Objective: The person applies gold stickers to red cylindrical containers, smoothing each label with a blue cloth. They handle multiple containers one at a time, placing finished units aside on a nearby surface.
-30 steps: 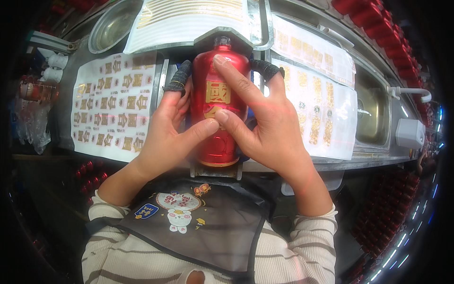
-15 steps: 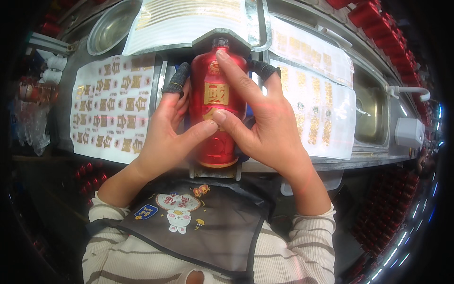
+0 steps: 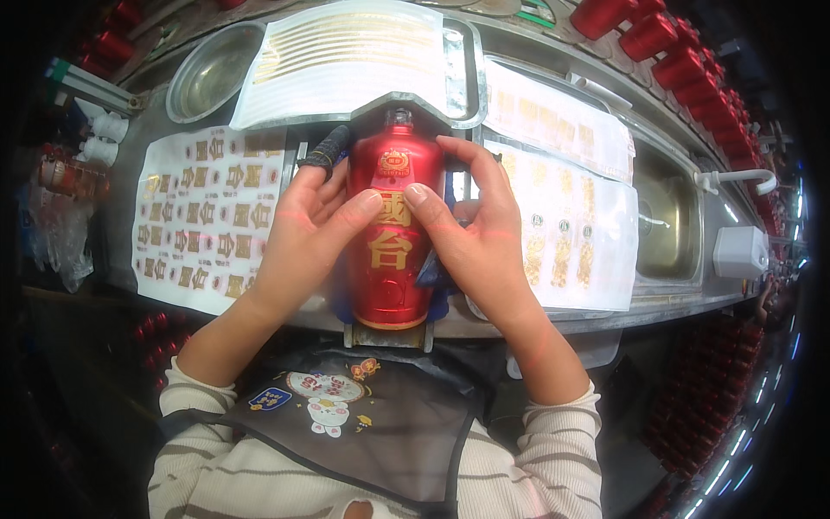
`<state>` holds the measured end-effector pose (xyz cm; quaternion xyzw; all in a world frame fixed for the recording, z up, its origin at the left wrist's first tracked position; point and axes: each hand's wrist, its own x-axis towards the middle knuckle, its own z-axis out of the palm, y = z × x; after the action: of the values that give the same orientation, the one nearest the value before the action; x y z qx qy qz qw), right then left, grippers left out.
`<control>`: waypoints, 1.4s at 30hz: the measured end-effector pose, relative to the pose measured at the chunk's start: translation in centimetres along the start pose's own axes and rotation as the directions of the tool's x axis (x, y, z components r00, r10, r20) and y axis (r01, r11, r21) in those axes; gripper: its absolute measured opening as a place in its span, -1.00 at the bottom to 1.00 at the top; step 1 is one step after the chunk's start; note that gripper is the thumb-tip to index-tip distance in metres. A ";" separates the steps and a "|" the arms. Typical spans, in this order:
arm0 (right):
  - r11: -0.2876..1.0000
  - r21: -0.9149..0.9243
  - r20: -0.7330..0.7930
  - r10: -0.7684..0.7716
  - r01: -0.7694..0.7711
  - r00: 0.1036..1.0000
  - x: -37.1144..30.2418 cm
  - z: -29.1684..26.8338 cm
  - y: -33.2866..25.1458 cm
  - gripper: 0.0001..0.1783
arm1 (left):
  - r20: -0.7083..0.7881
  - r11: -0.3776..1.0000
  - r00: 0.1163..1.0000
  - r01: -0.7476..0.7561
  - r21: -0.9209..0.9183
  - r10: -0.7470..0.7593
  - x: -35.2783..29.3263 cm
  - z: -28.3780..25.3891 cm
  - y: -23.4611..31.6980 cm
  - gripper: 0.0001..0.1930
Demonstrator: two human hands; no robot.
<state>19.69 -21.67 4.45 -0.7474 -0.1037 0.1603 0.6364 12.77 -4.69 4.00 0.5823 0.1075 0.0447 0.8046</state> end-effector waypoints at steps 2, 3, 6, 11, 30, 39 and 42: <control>1.000 0.012 0.022 0.021 -0.021 1.000 0.3 0.0 -0.8 -0.46 | -0.027 0.998 0.999 0.039 -0.040 -0.040 0.5 -0.2 0.2 -0.51; 0.998 0.049 0.020 0.035 -0.036 0.999 0.5 0.0 -1.1 -0.47 | -0.034 0.996 0.997 0.061 -0.063 -0.064 0.8 -0.2 0.3 -0.53; 0.982 0.173 0.004 0.071 -0.070 0.997 1.1 0.5 -1.5 -0.52 | -0.077 0.988 0.991 0.101 -0.120 -0.111 2.0 0.6 1.2 -0.58; 0.996 0.037 0.012 0.077 -0.078 0.997 1.6 0.9 -0.9 -0.55 | -0.062 0.988 0.994 0.083 -0.130 -0.091 2.2 0.8 1.0 -0.61; 0.998 0.065 0.021 0.022 -0.023 1.000 1.7 0.8 -0.2 -0.58 | -0.075 0.979 0.994 0.060 -0.194 -0.076 2.2 0.8 0.8 -0.62; 0.999 0.020 0.026 -0.033 0.032 0.999 2.4 0.3 0.3 -0.61 | -0.084 0.988 0.991 0.089 -0.129 -0.100 2.4 0.8 1.0 -0.59; 1.000 0.006 0.024 -0.004 0.003 1.000 2.5 0.7 -0.2 -0.63 | -0.076 0.996 0.994 0.079 -0.049 -0.082 3.0 0.7 1.3 -0.57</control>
<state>21.73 -20.13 4.34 -0.7433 -0.1122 0.1685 0.6376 15.94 -4.33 5.08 0.5568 0.1613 0.0375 0.8140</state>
